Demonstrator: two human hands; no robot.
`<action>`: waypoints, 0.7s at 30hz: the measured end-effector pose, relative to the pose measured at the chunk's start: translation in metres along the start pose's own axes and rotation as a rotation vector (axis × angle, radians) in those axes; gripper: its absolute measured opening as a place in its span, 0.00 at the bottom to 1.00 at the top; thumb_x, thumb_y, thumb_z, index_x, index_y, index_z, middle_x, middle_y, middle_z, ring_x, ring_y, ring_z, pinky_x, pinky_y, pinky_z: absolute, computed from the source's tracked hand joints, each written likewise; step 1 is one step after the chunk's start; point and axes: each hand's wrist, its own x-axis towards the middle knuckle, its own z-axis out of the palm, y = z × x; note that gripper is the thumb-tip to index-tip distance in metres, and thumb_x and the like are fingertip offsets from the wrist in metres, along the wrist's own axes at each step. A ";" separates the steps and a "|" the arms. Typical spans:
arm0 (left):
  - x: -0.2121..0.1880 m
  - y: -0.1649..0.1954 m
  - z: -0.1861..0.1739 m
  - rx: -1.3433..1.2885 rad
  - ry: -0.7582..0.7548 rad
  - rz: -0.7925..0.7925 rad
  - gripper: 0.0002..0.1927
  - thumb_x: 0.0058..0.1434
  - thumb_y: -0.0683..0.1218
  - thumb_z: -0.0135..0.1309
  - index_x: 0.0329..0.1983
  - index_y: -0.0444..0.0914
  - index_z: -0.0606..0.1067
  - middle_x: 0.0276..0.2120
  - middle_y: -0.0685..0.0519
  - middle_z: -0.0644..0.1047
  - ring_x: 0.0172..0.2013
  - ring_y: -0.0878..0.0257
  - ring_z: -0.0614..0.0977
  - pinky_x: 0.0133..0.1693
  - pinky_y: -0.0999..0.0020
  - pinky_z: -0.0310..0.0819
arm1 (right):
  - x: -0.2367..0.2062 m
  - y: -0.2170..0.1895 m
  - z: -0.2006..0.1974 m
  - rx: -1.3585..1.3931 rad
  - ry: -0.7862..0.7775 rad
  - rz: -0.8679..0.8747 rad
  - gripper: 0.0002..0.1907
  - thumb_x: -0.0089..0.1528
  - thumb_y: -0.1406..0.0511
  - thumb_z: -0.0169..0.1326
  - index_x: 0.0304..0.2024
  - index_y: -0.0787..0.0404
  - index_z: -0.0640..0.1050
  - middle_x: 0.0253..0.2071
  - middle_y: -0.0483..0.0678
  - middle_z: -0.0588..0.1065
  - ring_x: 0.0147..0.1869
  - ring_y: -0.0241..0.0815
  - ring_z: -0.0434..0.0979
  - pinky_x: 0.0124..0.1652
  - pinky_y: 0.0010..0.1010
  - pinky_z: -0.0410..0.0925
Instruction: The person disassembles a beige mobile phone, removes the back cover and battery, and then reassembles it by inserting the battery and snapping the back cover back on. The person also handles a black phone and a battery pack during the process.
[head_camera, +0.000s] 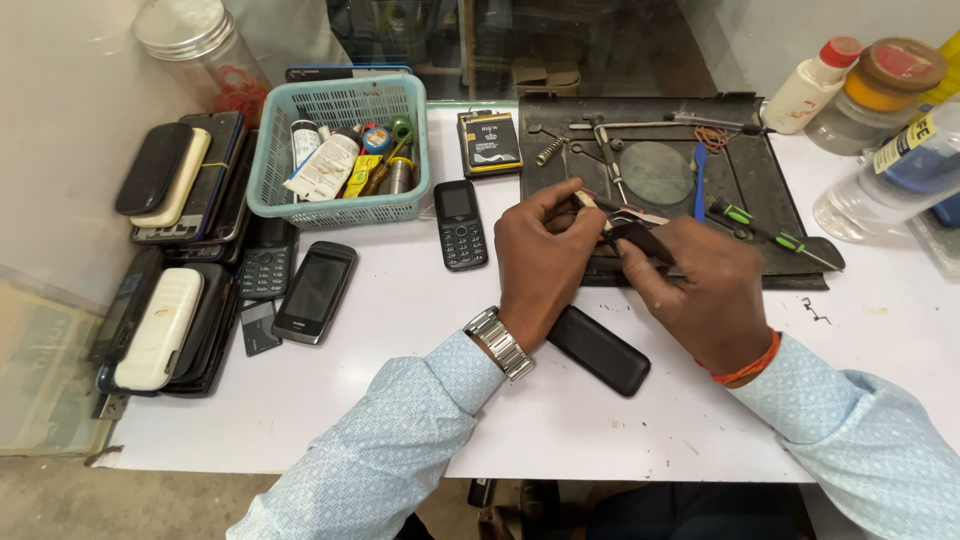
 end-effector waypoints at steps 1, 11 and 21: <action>0.000 0.000 -0.001 0.008 -0.002 0.002 0.23 0.58 0.42 0.56 0.56 0.25 0.77 0.35 0.44 0.85 0.33 0.68 0.86 0.35 0.75 0.82 | -0.001 0.000 0.000 0.012 0.007 -0.041 0.08 0.62 0.70 0.64 0.42 0.68 0.80 0.36 0.52 0.78 0.33 0.42 0.79 0.31 0.30 0.70; -0.001 0.006 -0.002 0.067 0.020 0.019 0.23 0.56 0.43 0.57 0.55 0.27 0.78 0.30 0.48 0.85 0.29 0.72 0.83 0.32 0.77 0.79 | -0.004 -0.005 0.009 -0.024 0.006 0.033 0.06 0.63 0.71 0.64 0.40 0.68 0.80 0.34 0.53 0.77 0.33 0.47 0.79 0.33 0.34 0.70; -0.001 0.007 -0.003 0.064 0.031 0.013 0.24 0.55 0.43 0.57 0.55 0.27 0.78 0.30 0.49 0.85 0.30 0.72 0.83 0.33 0.77 0.78 | -0.001 -0.003 0.011 0.017 0.019 -0.031 0.06 0.62 0.71 0.63 0.40 0.67 0.80 0.35 0.53 0.77 0.33 0.46 0.79 0.32 0.32 0.70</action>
